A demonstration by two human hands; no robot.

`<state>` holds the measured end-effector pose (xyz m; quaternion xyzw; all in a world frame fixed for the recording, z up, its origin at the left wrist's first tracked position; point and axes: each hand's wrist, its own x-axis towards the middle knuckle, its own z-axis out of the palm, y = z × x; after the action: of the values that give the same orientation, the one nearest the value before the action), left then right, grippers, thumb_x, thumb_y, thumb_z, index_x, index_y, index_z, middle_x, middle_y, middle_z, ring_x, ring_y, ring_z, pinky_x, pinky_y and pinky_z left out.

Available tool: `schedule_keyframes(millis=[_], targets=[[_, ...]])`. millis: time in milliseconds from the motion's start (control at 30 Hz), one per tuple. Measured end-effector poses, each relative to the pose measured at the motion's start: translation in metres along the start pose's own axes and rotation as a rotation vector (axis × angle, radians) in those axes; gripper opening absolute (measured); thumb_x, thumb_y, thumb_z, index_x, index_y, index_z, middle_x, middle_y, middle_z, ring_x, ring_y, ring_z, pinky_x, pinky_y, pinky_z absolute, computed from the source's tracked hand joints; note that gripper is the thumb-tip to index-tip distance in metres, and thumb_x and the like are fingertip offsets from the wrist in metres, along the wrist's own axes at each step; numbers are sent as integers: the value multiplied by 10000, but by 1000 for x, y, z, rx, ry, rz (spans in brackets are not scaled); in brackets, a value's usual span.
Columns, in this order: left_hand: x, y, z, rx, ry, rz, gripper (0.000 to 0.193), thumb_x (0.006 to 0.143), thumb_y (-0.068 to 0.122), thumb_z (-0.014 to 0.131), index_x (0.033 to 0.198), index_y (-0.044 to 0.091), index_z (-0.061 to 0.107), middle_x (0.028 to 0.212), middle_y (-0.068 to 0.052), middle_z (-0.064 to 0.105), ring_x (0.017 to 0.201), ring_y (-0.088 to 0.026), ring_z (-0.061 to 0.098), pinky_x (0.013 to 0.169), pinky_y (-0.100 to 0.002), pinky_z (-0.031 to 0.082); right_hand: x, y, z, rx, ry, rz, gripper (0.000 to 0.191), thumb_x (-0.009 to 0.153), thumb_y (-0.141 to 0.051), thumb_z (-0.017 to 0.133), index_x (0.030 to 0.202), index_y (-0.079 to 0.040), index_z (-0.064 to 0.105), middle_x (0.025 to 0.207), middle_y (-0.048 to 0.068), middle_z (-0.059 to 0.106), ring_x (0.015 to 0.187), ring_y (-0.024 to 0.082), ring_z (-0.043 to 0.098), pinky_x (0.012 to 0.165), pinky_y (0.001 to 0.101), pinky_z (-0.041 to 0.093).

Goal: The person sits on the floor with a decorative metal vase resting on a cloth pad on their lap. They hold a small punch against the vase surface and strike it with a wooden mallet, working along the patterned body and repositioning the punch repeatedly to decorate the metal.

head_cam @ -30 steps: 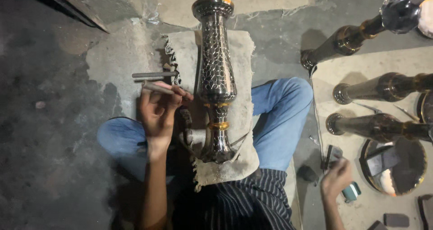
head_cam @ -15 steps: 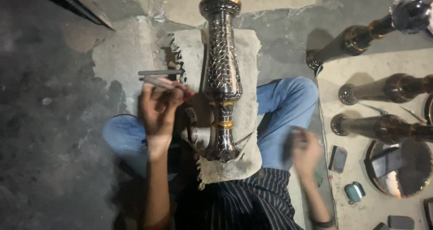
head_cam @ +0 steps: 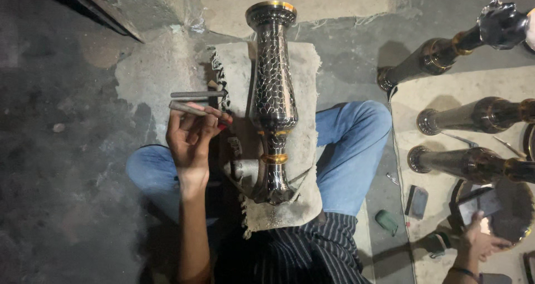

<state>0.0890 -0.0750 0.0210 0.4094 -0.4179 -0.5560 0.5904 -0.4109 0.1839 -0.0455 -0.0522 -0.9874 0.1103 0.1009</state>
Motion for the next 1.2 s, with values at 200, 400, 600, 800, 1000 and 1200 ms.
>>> schedule_keyframes(millis=[200,400,600,800,1000,1200], targets=[[-2,1,-1,-42,-11,40,275,997,63,723,1180,33,520,1077,-121,708,977,-252,735,922,-370,643,11,-18,8,-94,-119,19,1346,861,-921,633,1621,43,82,1478,343,418,1316,491,466,1065,666,276],[0,-4,1,-34,15,48,315,982,74,749,1189,36,516,1065,-125,703,972,-260,730,908,-376,633,-11,-33,18,421,-21,-81,788,1026,-629,569,1441,-3,332,1252,227,607,1219,382,615,1008,525,451],[9,-5,11,-26,-16,23,298,995,103,730,1200,46,521,1082,-122,721,992,-232,737,918,-371,638,-130,-65,15,891,-442,-544,246,1183,-192,484,1256,30,559,1150,128,570,1017,198,527,872,341,456],[17,7,28,-47,-367,122,238,1026,101,705,1194,51,544,1108,-105,708,1028,-197,741,953,-335,641,-230,-117,-4,429,-1027,-1306,330,922,-206,640,1208,-44,661,1127,243,695,1050,423,664,880,469,535],[34,13,28,46,-464,144,118,1001,-22,732,1052,-3,628,1027,-97,714,949,-157,742,898,-296,643,-260,-147,11,-108,-1092,-1464,320,933,-247,652,1188,-53,649,1129,240,694,1100,431,619,952,503,490],[60,9,19,112,-622,243,123,997,-91,661,1088,-9,655,1017,-76,746,950,-148,767,862,-277,677,-270,-169,-4,359,-1412,-1293,547,827,-223,701,1326,-51,555,1243,214,696,1175,359,668,955,424,516]])
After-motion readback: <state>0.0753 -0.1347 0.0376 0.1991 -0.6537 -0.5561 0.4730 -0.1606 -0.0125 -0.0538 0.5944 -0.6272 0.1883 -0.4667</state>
